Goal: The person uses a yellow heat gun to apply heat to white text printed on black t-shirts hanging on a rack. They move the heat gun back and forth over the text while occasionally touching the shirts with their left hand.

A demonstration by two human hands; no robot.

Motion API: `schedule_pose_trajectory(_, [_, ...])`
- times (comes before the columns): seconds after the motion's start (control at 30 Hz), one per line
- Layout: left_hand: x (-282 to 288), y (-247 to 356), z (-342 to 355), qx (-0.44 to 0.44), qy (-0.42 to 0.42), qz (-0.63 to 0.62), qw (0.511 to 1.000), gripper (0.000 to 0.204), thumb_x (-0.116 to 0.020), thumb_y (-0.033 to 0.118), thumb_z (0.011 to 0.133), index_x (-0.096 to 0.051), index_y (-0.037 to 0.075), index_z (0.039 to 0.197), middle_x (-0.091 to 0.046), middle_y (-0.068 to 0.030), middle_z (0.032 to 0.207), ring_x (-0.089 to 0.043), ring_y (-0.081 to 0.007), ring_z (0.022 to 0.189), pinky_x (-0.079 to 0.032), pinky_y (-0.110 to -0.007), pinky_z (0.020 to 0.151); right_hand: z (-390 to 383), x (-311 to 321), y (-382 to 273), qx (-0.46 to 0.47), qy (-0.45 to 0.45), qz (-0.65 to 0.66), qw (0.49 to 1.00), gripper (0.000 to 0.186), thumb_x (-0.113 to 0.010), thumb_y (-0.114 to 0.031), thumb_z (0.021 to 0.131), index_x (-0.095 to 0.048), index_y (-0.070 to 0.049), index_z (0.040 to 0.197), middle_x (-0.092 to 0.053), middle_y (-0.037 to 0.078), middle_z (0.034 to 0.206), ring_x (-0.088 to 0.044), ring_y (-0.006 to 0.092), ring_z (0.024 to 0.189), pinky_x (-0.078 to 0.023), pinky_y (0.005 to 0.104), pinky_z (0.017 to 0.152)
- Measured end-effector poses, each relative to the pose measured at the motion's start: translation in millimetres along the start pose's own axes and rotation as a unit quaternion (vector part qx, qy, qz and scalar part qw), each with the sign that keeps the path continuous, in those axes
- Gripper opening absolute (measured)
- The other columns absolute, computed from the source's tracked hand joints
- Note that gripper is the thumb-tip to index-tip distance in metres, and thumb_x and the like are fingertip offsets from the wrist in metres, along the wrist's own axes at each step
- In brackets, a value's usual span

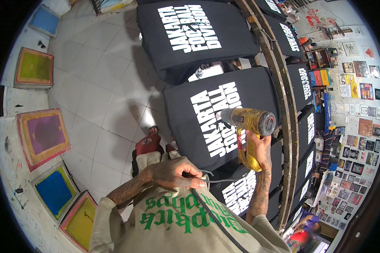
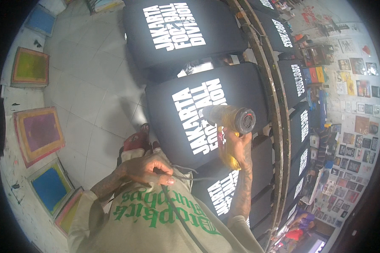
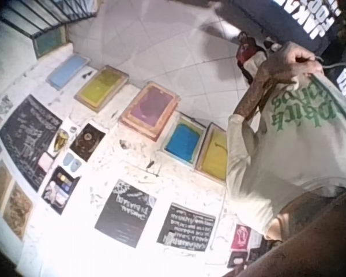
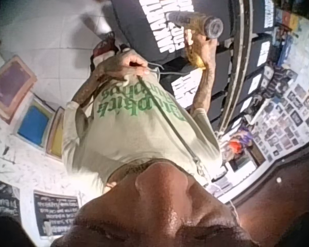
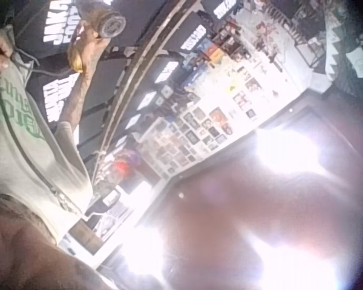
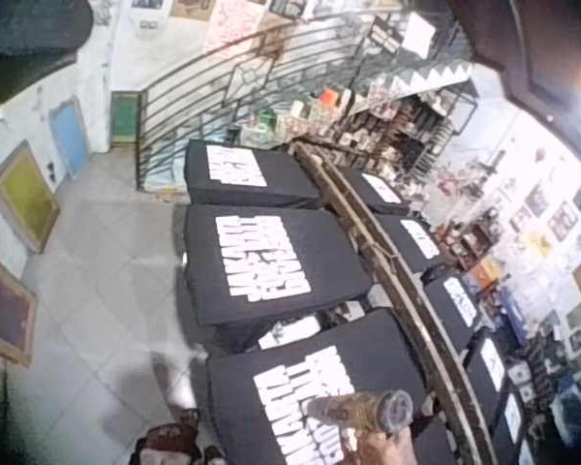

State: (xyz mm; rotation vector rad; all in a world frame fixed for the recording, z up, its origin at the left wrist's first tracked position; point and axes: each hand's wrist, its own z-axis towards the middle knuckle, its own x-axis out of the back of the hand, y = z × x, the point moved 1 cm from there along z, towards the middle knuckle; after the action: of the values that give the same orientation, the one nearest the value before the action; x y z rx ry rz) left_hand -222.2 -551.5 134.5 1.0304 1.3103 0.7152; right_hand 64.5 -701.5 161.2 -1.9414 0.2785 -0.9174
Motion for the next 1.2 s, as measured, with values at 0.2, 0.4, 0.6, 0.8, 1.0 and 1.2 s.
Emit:
schedule_pose_trajectory(0.2, [-1, -7, -1, 0.000, -0.010, 0.006, 1.000, 0.043, -0.064, 0.028, 0.100, -0.056, 0.006, 0.064, -0.041, 0.0038, 0.058, -0.039, -0.0060, 0.059, -0.031, -0.029, 0.056, -4, -6, -17, 0.002, -0.012, -0.018, 1.000, 0.033, -0.073, -0.017, 0.086, -0.068, -0.001, 0.115, -0.071, 0.008, 0.105, -0.066, 0.0193, 0.095, -0.052, 0.0371, 0.086])
schedule_pose_trajectory(0.4, [-1, 1, -2, 0.022, -0.011, 0.003, 1.000, 0.043, -0.064, 0.031, 0.101, -0.058, 0.006, 0.066, -0.043, 0.0041, 0.060, -0.041, -0.0054, 0.060, -0.032, -0.028, 0.057, -13, -14, -14, 0.040, -0.007, 0.003, 0.999, 0.026, -0.074, -0.015, 0.090, -0.068, 0.000, 0.110, -0.069, 0.003, 0.091, -0.062, 0.0111, 0.069, -0.051, 0.0297, 0.064])
schedule_pose_trajectory(0.6, [1, -3, 0, 0.032, -0.021, 0.011, 0.999, 0.045, -0.064, 0.035, 0.102, -0.060, 0.007, 0.067, -0.044, 0.0044, 0.061, -0.040, -0.0057, 0.060, -0.032, -0.028, 0.057, -21, -12, -3, 0.065, -0.017, -0.027, 0.997, 0.027, -0.073, -0.011, 0.089, -0.069, 0.002, 0.112, -0.071, 0.006, 0.096, -0.066, 0.0151, 0.086, -0.054, 0.0333, 0.081])
schedule_pose_trajectory(0.8, [-1, 0, -3, 0.039, -0.015, 0.016, 0.999, 0.043, -0.064, 0.033, 0.101, -0.059, 0.006, 0.068, -0.044, 0.0036, 0.061, -0.040, -0.0065, 0.061, -0.032, -0.029, 0.059, -15, -4, 10, 0.053, 0.051, 0.004, 0.997, 0.028, -0.073, -0.012, 0.088, -0.069, 0.001, 0.113, -0.070, 0.006, 0.091, -0.064, 0.0127, 0.066, -0.052, 0.0285, 0.053])
schedule_pose_trajectory(1.0, [-7, 0, -15, 0.039, -0.004, 0.027, 0.999, 0.049, -0.063, 0.035, 0.102, -0.052, 0.005, 0.065, -0.039, 0.0064, 0.062, -0.035, -0.0059, 0.061, -0.031, -0.030, 0.057, -16, 16, 37, 0.058, 0.008, 0.013, 0.998, 0.027, -0.072, -0.012, 0.089, -0.066, 0.001, 0.111, -0.068, 0.009, 0.091, -0.064, 0.0145, 0.064, -0.053, 0.0292, 0.052])
schedule_pose_trajectory(1.2, [-20, -9, -17, 0.029, -0.001, 0.027, 0.999, 0.044, -0.065, 0.036, 0.102, -0.066, 0.003, 0.073, -0.056, 0.0033, 0.065, -0.051, -0.0063, 0.064, -0.042, -0.027, 0.061, -25, 7, 12, 0.018, 0.077, 0.019, 0.997, 0.034, -0.069, -0.012, 0.087, -0.066, 0.000, 0.119, -0.070, 0.009, 0.107, -0.065, 0.0190, 0.099, -0.051, 0.0364, 0.088])
